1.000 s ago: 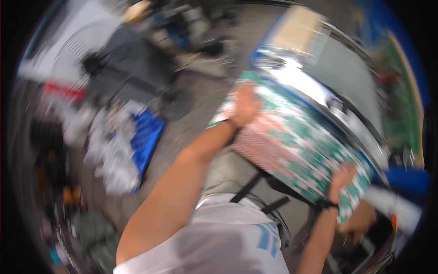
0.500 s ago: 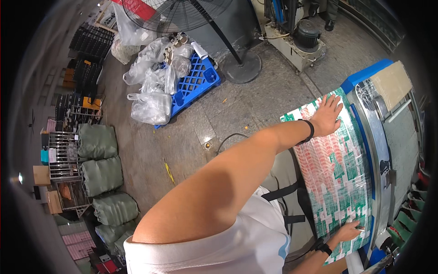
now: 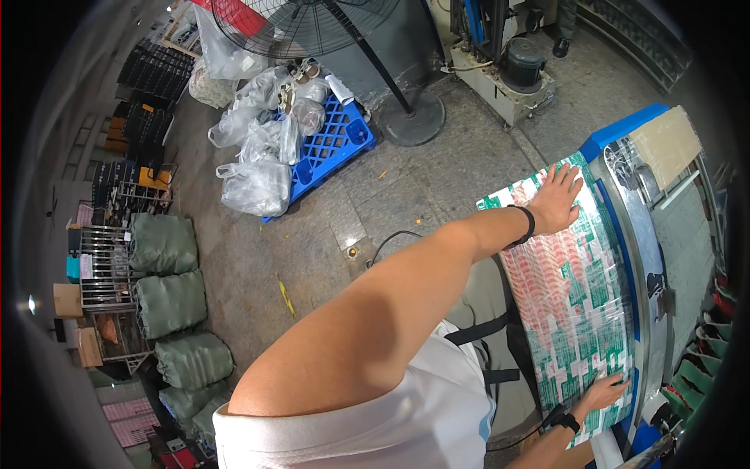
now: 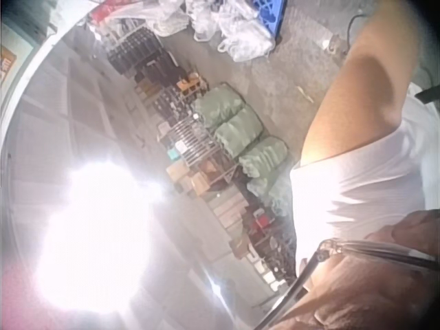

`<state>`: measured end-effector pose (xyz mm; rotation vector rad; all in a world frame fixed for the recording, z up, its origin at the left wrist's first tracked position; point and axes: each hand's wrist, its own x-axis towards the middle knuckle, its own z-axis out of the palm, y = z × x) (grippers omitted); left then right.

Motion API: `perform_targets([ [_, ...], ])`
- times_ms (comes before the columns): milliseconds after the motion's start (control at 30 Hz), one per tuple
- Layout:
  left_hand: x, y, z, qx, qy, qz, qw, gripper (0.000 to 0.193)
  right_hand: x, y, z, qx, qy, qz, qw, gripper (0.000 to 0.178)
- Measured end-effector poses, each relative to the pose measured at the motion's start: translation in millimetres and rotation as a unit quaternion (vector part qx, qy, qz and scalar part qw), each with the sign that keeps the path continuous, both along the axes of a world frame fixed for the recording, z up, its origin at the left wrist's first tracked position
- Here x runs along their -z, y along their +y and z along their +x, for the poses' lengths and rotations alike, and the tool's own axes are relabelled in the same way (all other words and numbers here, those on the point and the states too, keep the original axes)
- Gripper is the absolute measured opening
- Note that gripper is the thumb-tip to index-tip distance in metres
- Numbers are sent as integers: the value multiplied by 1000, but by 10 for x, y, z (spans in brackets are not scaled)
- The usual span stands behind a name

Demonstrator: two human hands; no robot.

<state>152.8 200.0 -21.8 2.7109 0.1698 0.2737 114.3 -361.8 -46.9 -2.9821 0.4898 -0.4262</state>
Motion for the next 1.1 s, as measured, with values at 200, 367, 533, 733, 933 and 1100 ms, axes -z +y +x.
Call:
perform_targets([
  [200, 1, -7, 11, -3, 0, 8, 1000, 71, 101, 16, -198, -3, -25, -26, 999, 78],
  [367, -34, -2, -8, 2, 7, 3, 1000, 71, 64, 140, -322, -12, -54, 50, 997, 78],
  [533, 0, -30, -2, 3, 5, 20, 1000, 71, 119, -45, -181, -14, -8, -60, 998, 74],
  [733, -10, 30, 10, 6, 18, 32, 999, 72, 106, -60, 17, -12, 5, -10, 1000, 74],
  [933, -42, -30, 25, 18, -7, -6, 1000, 69, 44, -8, -80, -10, -1, -47, 999, 67],
  [1100, -3, 46, -22, 14, -14, -12, 1000, 67, -167, 443, -335, 10, -20, 93, 995, 48],
])
